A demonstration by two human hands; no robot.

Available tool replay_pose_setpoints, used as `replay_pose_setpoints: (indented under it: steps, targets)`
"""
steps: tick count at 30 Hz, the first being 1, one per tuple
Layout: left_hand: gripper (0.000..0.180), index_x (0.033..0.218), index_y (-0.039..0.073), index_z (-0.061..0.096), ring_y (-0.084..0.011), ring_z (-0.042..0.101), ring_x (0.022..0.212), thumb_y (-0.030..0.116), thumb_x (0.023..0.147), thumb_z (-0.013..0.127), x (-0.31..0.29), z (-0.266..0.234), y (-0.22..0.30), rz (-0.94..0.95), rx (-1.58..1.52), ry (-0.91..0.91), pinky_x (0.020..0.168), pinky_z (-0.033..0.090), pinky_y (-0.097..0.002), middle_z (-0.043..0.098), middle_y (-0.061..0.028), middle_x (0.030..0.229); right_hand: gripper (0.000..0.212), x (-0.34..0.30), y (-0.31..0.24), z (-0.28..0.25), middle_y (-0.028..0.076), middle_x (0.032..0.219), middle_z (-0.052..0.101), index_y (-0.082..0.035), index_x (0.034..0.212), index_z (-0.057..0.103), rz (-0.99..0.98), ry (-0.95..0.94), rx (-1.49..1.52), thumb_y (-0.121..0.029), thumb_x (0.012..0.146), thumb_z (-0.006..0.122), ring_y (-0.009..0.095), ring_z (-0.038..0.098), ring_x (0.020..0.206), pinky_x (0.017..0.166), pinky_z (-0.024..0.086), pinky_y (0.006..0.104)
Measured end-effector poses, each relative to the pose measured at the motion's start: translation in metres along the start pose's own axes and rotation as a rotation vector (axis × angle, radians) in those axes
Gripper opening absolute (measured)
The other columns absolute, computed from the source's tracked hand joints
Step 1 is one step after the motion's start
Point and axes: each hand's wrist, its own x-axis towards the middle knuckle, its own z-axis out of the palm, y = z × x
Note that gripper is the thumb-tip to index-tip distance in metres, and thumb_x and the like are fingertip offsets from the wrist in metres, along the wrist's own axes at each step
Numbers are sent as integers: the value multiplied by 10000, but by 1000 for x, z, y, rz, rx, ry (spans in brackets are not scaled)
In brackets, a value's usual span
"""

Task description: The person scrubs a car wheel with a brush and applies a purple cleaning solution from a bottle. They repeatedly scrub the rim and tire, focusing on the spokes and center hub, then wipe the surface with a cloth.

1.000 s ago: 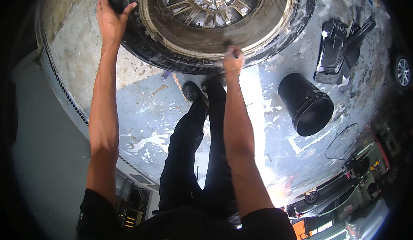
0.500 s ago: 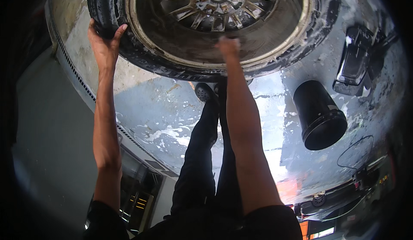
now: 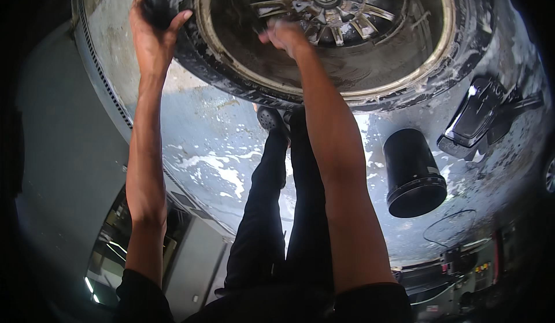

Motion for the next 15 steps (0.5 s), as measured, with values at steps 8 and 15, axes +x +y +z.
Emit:
replay_pose_setpoints:
  steps: [8,15]
  targets:
    - [1035,1483,-34,167,-317,266,1415,-72,662,797,-12,7,5,-221,-274,-8,1176,220,-396,257,-245,1515,216,-25,-18,-9,128,966,695,15,1097,617,178,54,-1100,-62,928,505,163,681,830,649,529,301]
    - [919,1497,1,169,-276,248,1411,-62,761,717,5,0,17,-731,-1326,140,1146,280,-387,230,-183,1534,408,-13,-19,9,269,1065,644,56,1149,583,308,365,-346,-301,955,544,234,693,715,574,527,255]
